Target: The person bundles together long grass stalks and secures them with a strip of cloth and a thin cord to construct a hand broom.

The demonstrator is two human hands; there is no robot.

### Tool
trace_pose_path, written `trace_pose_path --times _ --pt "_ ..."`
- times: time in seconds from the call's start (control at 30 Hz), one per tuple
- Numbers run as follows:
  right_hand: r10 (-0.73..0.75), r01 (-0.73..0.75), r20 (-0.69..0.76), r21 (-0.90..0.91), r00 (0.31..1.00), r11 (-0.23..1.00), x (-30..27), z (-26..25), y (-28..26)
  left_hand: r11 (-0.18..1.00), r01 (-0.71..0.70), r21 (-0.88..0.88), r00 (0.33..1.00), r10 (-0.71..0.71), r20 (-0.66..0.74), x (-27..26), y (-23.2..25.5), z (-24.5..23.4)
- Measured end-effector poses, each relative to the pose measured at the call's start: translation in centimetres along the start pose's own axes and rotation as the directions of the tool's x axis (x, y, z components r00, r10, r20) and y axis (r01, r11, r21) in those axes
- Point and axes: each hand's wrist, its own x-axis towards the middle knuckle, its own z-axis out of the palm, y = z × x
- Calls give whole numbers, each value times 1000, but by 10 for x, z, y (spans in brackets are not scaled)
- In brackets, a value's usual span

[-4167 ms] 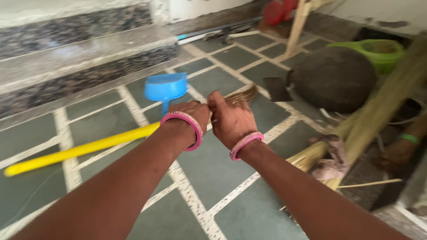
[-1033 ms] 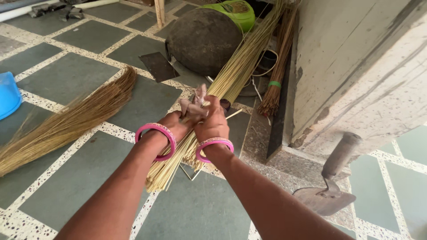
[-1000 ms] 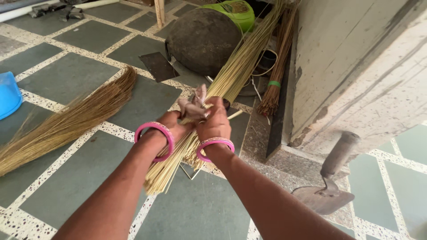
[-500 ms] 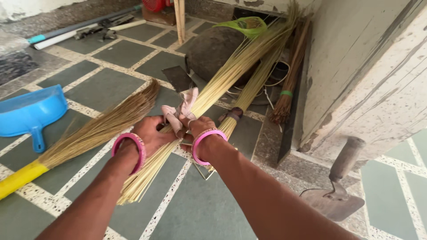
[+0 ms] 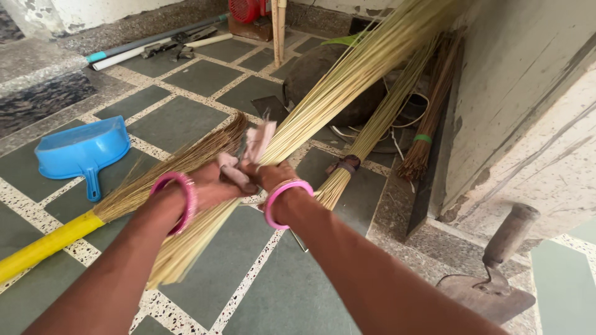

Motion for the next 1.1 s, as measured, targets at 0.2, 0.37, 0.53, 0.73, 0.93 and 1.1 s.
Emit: trace_pose_path --times 0.2,0.37,0.53,0.73,0.93,1.1 --pt "-187 194 86 -86 979 977 32 33 38 756 375 537 859 -66 -507 -9 28 10" --pt "-312 332 166 -107 935 937 51 39 25 774 379 507 834 -48 -550 -58 26 0" --pt "-150 81 214 301 965 950 3 47 11 637 530 559 805 -171 -568 -79 41 -9" --pt "-154 61 259 335 953 940 -11 77 21 447 548 707 810 -73 -582 -82 41 -4" --pt "-281 248 172 192 944 949 -30 114 38 512 559 652 771 -31 -636 -121 22 -28" --pt "-134 77 204 267 970 961 -68 142 27 547 602 582 711 -35 -702 -166 9 -39"
